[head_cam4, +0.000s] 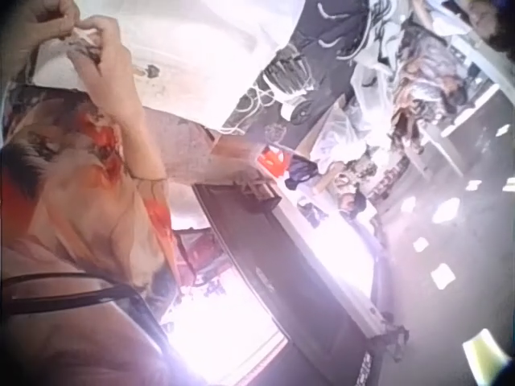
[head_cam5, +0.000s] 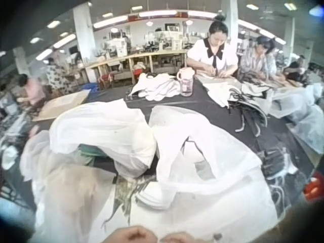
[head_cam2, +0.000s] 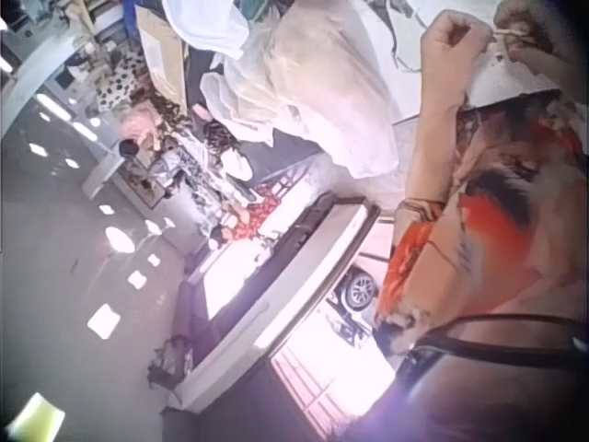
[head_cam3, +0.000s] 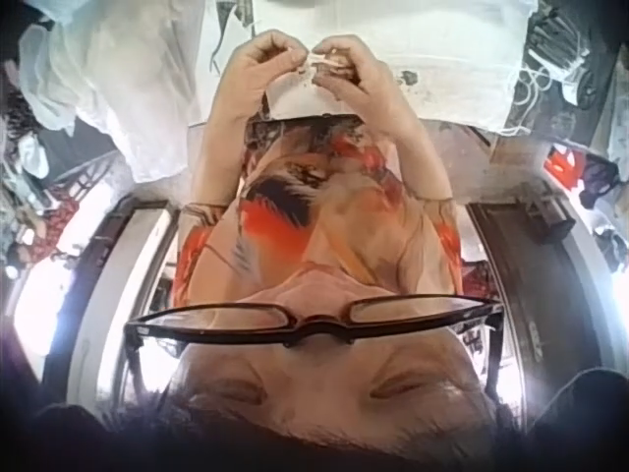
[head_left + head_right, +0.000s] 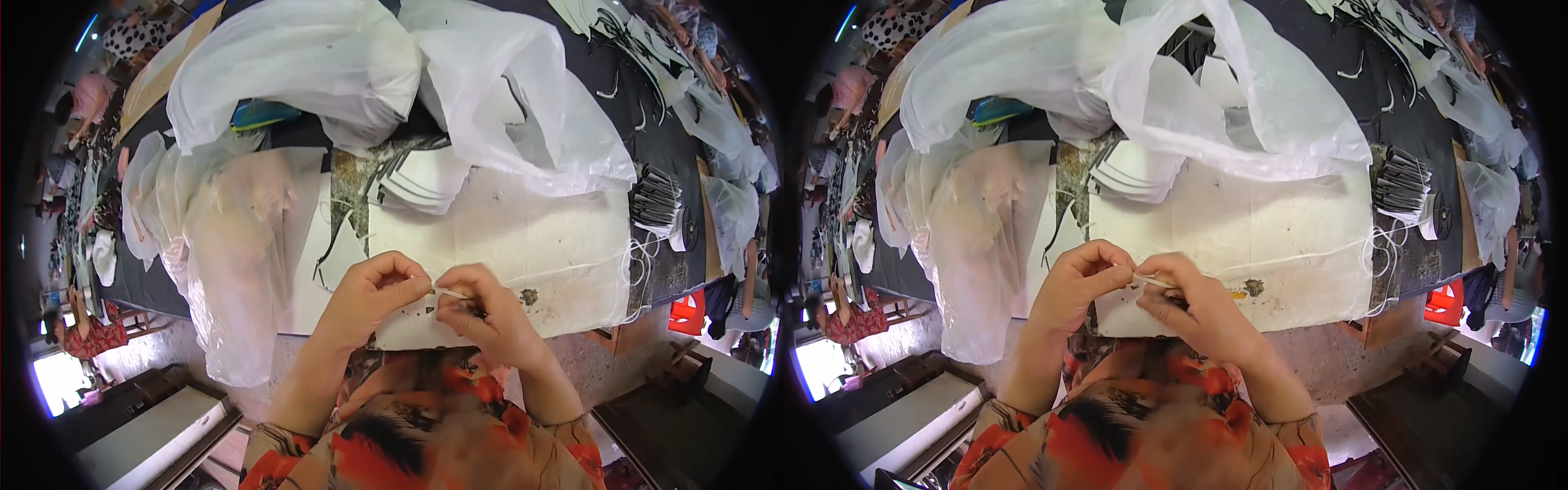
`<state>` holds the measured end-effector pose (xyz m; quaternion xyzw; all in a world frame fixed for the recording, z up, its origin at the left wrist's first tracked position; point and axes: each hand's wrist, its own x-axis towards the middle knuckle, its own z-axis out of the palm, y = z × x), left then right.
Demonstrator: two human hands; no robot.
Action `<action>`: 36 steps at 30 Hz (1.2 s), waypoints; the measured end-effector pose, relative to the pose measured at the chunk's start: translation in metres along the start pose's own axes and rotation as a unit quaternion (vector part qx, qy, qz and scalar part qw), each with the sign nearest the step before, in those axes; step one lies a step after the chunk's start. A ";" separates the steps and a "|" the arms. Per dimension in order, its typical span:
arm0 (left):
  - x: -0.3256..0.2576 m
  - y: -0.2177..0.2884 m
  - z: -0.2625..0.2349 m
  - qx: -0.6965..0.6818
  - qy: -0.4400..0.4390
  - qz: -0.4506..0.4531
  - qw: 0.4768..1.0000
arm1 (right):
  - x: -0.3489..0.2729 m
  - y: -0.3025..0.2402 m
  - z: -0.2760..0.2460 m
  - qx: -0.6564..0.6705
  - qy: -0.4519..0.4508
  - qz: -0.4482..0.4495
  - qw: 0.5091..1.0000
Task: Trimming excess material and threads from shoe components using a hand tool.
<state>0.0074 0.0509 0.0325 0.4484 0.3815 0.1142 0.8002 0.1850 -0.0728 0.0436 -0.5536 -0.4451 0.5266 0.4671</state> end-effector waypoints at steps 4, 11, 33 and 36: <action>0.007 0.010 -0.004 0.039 -0.017 0.044 0.998 | -0.001 0.007 -0.003 0.101 0.106 0.110 0.983; 0.063 0.044 0.001 0.470 0.242 0.339 0.778 | 0.014 0.011 -0.002 0.074 0.107 0.070 0.989; 0.023 0.040 0.016 0.244 0.020 0.191 0.951 | -0.022 0.010 -0.042 0.233 0.086 0.081 0.965; 0.012 0.005 0.019 0.307 -0.028 0.114 0.945 | -0.027 0.010 -0.044 0.225 0.065 0.071 0.970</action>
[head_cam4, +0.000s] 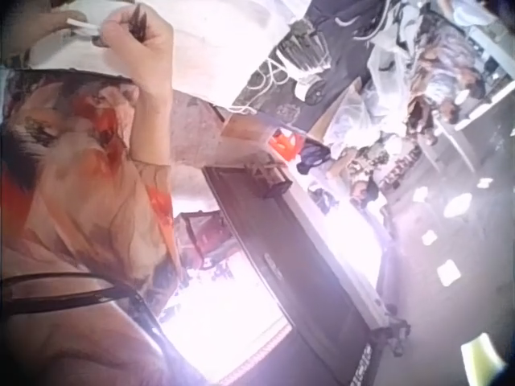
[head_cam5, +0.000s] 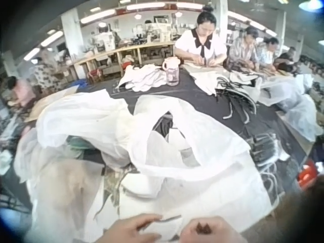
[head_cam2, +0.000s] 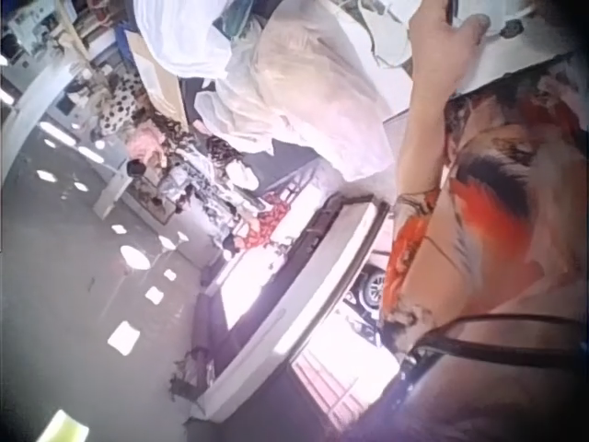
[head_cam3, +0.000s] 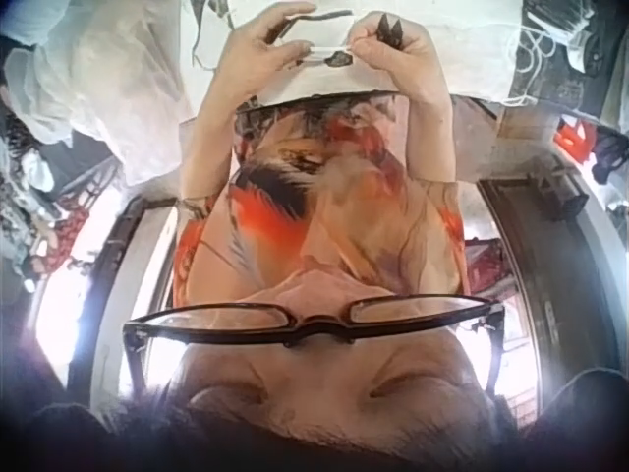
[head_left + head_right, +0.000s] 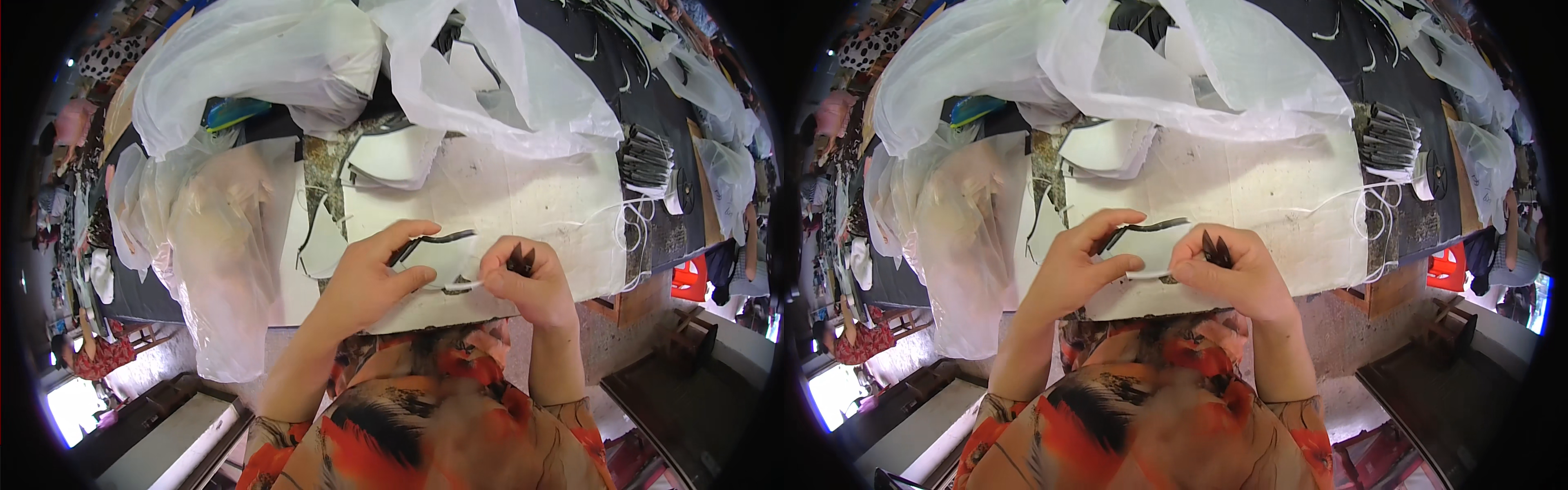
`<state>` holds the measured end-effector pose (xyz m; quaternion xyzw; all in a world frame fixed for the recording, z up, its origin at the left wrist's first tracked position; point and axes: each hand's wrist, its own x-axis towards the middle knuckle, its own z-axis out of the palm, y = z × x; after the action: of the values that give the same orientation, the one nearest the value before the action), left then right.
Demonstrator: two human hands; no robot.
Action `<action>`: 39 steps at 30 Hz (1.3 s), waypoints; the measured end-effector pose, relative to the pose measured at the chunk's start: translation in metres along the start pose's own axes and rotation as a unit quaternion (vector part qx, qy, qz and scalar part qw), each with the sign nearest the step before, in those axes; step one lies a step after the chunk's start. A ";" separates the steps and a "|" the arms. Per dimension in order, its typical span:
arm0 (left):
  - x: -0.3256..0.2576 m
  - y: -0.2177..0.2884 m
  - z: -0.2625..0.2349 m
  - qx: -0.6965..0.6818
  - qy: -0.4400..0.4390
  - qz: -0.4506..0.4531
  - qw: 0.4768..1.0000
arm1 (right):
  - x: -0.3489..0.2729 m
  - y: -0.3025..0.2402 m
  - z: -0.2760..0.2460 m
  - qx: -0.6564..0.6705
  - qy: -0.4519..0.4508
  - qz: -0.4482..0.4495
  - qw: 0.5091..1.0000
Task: Trimming excess material and threads from shoe components using a hand tool.
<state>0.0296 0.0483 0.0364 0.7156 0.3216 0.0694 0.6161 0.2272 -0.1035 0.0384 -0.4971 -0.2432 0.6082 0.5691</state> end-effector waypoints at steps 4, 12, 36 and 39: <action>-0.010 -0.014 0.018 0.202 0.071 0.026 0.976 | 0.005 0.007 0.006 -0.041 0.033 0.028 0.998; -0.010 -0.035 0.028 0.351 0.199 0.237 0.884 | 0.010 0.021 0.009 -0.067 0.129 0.039 0.989; -0.047 -0.060 0.029 0.325 0.141 0.225 0.908 | 0.033 0.006 0.035 -0.160 0.026 0.091 0.983; -0.049 -0.066 0.030 0.321 0.136 0.237 0.907 | 0.043 0.014 0.037 -0.224 0.019 0.109 0.968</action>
<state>-0.0184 -0.0015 -0.0170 0.9136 0.2279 0.2036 0.2684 0.1945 -0.0567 0.0268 -0.6470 -0.3069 0.5872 0.3774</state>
